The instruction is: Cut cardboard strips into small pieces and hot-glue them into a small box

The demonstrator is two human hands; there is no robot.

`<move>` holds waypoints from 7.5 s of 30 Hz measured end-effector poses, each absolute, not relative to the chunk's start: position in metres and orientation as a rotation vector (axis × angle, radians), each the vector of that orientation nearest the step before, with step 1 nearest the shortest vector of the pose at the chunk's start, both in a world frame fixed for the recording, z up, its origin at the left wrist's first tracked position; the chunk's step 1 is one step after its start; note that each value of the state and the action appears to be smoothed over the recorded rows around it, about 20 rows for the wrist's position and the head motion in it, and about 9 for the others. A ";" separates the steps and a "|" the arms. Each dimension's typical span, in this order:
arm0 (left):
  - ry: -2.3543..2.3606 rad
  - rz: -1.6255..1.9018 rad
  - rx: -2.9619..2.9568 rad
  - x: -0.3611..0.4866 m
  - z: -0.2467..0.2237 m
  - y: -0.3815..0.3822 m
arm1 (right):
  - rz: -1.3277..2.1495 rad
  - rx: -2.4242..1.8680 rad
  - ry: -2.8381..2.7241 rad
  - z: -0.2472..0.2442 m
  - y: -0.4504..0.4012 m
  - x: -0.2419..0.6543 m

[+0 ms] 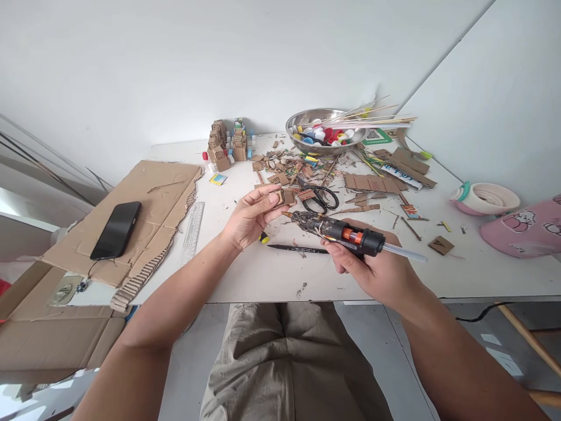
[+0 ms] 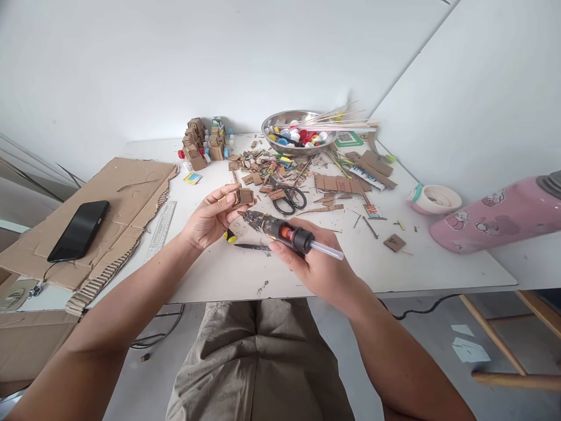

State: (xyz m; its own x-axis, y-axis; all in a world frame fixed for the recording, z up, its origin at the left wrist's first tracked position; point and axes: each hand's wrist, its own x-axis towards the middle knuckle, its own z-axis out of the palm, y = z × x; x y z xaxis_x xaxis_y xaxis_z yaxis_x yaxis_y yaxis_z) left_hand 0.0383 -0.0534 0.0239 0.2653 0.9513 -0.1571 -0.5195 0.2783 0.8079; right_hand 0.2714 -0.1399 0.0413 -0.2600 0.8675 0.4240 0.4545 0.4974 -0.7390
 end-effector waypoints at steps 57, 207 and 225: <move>0.749 1.000 0.718 0.037 0.020 -0.058 | 0.514 -0.988 -1.724 0.016 -0.074 0.228; 0.629 0.959 0.804 0.030 0.023 -0.057 | 0.768 -0.892 -1.512 0.026 -0.086 0.228; 0.733 1.090 0.791 0.026 0.019 -0.043 | 0.740 -1.000 -1.587 0.024 -0.056 0.248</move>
